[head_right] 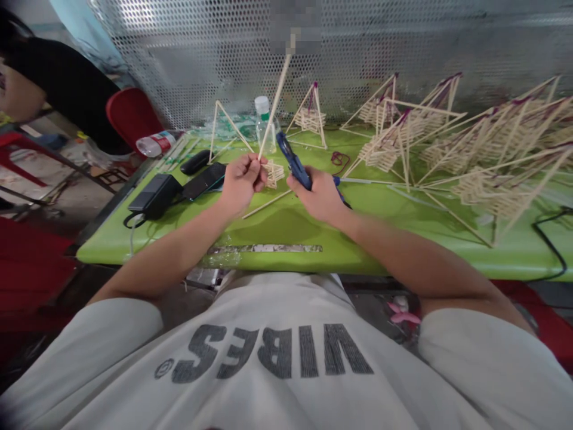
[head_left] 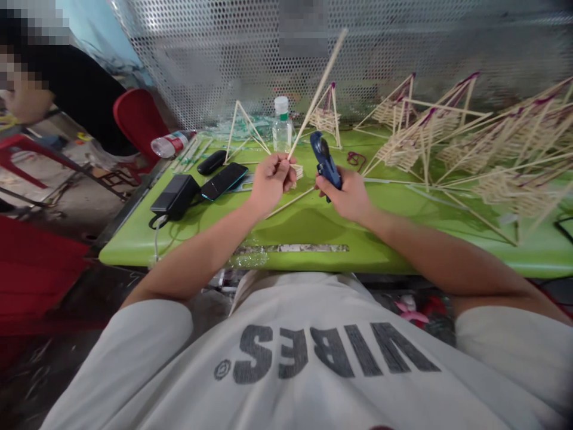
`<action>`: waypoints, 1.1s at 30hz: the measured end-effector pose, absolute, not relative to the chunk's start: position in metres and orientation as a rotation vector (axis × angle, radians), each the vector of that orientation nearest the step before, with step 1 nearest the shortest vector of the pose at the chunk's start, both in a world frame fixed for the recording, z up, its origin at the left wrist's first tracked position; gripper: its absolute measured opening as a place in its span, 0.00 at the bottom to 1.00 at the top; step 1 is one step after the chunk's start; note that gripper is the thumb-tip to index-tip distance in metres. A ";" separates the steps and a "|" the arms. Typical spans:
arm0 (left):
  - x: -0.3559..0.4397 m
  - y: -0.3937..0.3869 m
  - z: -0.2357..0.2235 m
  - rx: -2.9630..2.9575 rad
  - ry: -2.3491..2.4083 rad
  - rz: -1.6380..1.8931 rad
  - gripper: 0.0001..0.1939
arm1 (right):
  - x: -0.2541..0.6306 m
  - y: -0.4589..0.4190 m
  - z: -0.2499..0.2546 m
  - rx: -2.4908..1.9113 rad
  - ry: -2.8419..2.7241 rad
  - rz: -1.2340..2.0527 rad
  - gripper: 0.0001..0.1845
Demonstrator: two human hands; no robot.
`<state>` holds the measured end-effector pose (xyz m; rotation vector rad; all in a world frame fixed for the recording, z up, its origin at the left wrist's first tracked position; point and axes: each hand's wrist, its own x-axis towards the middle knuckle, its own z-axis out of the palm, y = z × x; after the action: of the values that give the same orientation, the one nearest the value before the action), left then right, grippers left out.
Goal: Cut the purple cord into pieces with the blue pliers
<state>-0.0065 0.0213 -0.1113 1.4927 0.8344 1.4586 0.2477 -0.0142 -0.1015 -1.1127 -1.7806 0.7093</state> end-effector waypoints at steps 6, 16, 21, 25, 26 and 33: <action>-0.004 0.012 -0.111 1.626 0.751 1.546 0.25 | 0.252 -0.019 -0.093 -1.193 -1.880 0.604 0.42; -0.008 -0.003 -0.103 1.796 0.924 1.818 0.27 | 0.249 -0.029 -0.086 -1.148 -1.938 0.601 0.38; -0.009 -0.013 -0.097 1.939 1.101 1.812 0.18 | 0.247 -0.035 -0.082 -1.164 -1.979 0.588 0.40; -0.010 -0.013 -0.097 2.084 1.156 1.792 0.14 | 0.246 -0.037 -0.079 -1.168 -1.985 0.576 0.36; -0.010 -0.013 -0.098 2.113 1.137 1.791 0.13 | 0.245 -0.037 -0.079 -1.167 -1.987 0.566 0.35; -0.013 -0.016 -0.096 2.184 1.013 1.741 0.14 | 0.244 -0.042 -0.073 -1.232 -2.003 0.502 0.35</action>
<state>-0.0131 -0.0161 -0.0963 2.1836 1.0126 1.7414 0.2439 -0.0416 -0.0729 -1.2315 -2.0028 0.5018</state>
